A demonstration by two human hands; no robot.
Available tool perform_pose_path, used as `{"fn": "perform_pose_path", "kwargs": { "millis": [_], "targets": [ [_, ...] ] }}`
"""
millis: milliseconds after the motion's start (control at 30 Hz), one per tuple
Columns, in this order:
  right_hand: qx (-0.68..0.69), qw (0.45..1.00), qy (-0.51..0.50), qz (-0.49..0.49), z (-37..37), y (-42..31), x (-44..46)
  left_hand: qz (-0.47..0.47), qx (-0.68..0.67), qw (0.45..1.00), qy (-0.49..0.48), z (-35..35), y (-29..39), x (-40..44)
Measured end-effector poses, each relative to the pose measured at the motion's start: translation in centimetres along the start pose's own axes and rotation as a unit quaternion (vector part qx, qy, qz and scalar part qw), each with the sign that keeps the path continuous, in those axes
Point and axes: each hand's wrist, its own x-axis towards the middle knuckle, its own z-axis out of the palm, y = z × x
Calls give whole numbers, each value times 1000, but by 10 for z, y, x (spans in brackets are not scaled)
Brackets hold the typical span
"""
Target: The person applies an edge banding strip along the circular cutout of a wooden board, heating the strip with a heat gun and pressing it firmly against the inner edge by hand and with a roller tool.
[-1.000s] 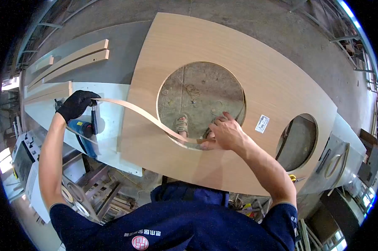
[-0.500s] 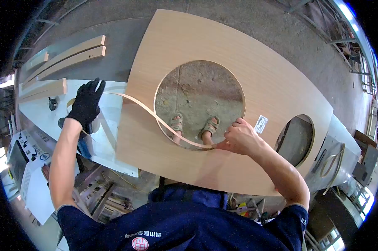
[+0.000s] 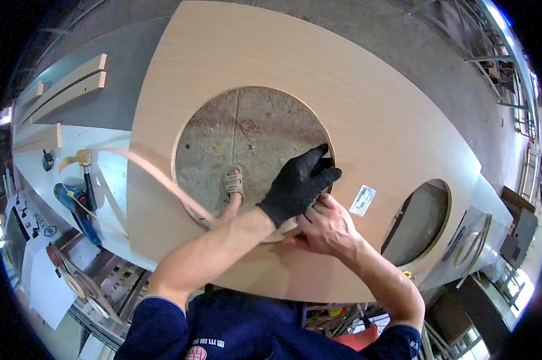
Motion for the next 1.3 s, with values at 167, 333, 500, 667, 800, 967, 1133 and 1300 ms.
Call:
{"fn": "perform_pose_path", "kwargs": {
  "millis": [167, 333, 500, 667, 800, 967, 1133, 1300],
  "targets": [
    [26, 998, 47, -25, 7, 8, -4, 94, -50, 978, 181, 33, -24, 14],
    [43, 997, 33, -53, 17, 15, -16, 92, -20, 975, 203, 44, -14, 13],
    [26, 999, 11, -47, 12, 11, -12, 109, 113, 967, 201, 45, -5, 7],
    [-18, 998, -46, -40, 7, 10, -12, 103, 78, 974, 183, 48, 3, 8],
    [-14, 998, -43, -52, 9, 12, -12, 124, 132, 973, 140, 46, -3, 0],
    [1, 998, -49, -36, 6, 11, -8, 103, 124, 987, 19, 37, -2, -24],
    [26, 996, -66, -57, 16, 14, -17, 52, 83, 995, 25, 24, 0, -26],
    [22, 998, -4, -53, 14, 9, -17, 93, 105, 990, 31, 24, -9, -32]
  ]
}}
